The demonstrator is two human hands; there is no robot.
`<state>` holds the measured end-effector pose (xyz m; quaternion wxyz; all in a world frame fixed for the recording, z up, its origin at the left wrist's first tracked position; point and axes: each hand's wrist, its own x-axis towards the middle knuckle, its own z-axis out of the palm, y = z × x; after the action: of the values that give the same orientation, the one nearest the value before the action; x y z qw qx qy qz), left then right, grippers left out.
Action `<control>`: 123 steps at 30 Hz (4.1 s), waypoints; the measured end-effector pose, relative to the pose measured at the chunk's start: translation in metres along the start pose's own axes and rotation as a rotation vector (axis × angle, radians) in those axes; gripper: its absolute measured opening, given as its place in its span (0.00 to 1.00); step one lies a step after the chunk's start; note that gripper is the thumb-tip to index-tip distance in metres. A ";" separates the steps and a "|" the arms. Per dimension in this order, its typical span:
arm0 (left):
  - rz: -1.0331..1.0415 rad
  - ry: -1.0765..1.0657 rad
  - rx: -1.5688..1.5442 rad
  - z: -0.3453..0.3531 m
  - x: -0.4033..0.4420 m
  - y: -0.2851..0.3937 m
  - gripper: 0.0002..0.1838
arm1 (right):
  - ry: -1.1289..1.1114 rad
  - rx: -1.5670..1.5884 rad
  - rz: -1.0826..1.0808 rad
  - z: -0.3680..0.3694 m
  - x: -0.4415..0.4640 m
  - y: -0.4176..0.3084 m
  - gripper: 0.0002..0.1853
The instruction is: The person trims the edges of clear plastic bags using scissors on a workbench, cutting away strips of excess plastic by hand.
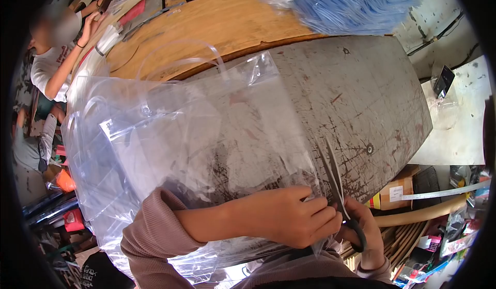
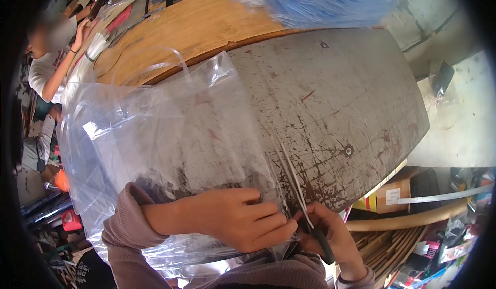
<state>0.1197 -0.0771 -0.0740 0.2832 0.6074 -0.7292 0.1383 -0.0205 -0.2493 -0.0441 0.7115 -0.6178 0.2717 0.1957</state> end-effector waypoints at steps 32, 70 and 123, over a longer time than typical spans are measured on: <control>-0.339 -0.372 0.440 -0.064 0.030 -0.024 0.06 | 0.383 -1.061 -0.385 0.020 0.001 0.012 0.32; -0.315 -0.339 -0.632 -0.040 0.024 -0.091 0.05 | 0.575 -0.973 -0.520 0.028 0.003 0.006 0.21; -0.383 -0.012 -0.544 -0.039 0.009 -0.118 0.14 | -0.005 -0.107 -0.226 0.012 0.008 0.005 0.21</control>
<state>0.2424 -0.0894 -0.0548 0.4514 0.6364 -0.6138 -0.1207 -0.0155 -0.2371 -0.0520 0.6958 -0.6810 0.1876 0.1299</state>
